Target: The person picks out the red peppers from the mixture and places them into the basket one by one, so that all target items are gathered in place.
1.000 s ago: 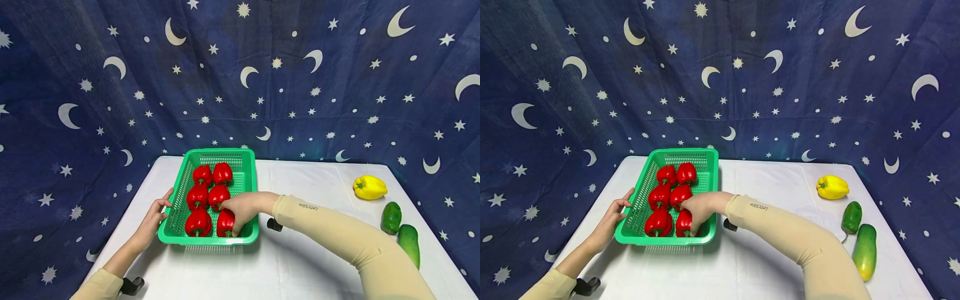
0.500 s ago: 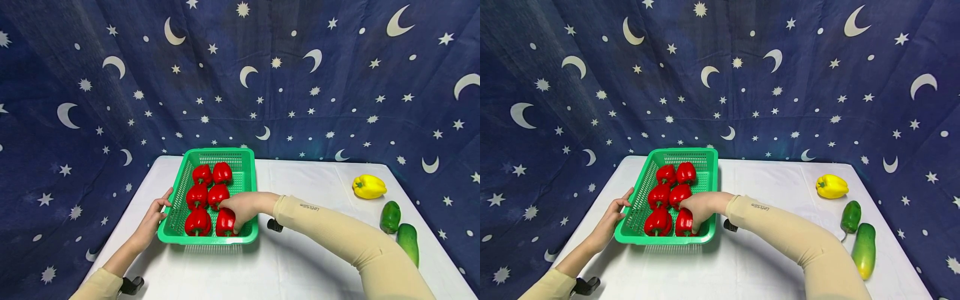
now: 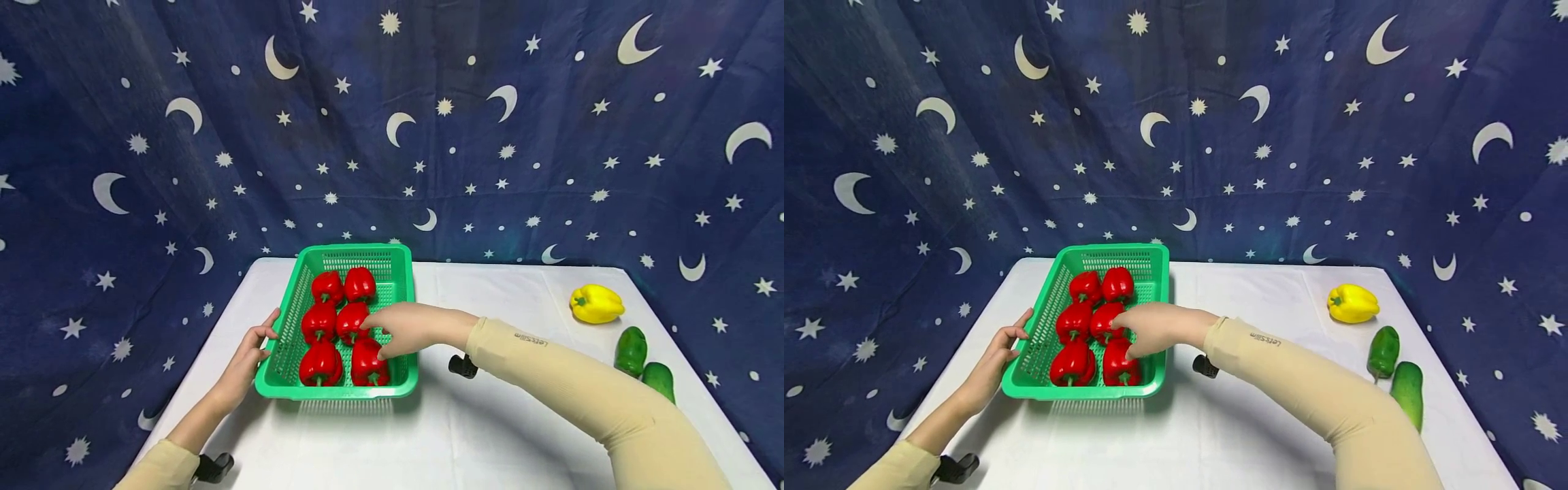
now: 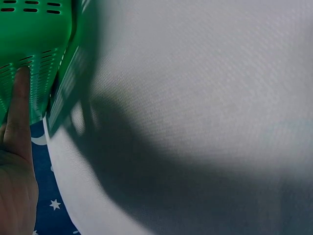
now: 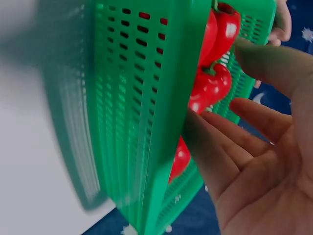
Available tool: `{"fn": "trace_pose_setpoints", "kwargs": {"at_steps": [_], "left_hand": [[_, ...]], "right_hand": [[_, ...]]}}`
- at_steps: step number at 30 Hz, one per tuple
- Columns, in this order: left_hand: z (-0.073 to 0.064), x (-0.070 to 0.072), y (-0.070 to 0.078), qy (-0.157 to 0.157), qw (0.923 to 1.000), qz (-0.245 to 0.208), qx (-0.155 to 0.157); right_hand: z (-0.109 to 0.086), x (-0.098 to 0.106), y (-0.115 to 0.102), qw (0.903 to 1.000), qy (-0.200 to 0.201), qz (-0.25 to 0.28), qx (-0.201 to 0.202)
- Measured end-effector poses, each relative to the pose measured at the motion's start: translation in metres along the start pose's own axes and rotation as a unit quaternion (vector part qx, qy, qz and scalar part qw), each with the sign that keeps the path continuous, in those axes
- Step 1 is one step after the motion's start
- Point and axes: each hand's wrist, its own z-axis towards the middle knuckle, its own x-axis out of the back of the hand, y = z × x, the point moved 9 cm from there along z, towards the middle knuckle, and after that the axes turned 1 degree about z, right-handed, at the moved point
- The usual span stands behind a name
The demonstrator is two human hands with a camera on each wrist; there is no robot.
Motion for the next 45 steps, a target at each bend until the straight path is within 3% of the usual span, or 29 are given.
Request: {"fn": "trace_pose_setpoints", "kwargs": {"at_steps": [9,20,30,36,45], "left_hand": [[-0.003,-0.001,-0.002,0.005,1.0000,0.005,-0.006],[-0.010,0.002,0.000,0.009,0.9995,0.015,-0.028],[-0.018,0.003,0.000,0.016,0.9996,0.012,-0.021],[-0.015,0.002,0.004,0.011,0.9995,0.016,-0.026],[-0.003,-0.002,0.005,0.008,0.9995,0.025,-0.019]], "right_hand": [[-0.053,0.030,0.022,0.9948,0.094,0.032,-0.019],[-0.110,0.036,0.060,0.9841,0.159,0.050,-0.060],[-0.169,0.019,0.118,0.9704,0.185,0.050,-0.147],[-0.206,0.007,0.152,0.9582,0.195,0.048,-0.204],[-0.244,-0.004,0.173,0.9452,0.238,-0.007,-0.224]]}}
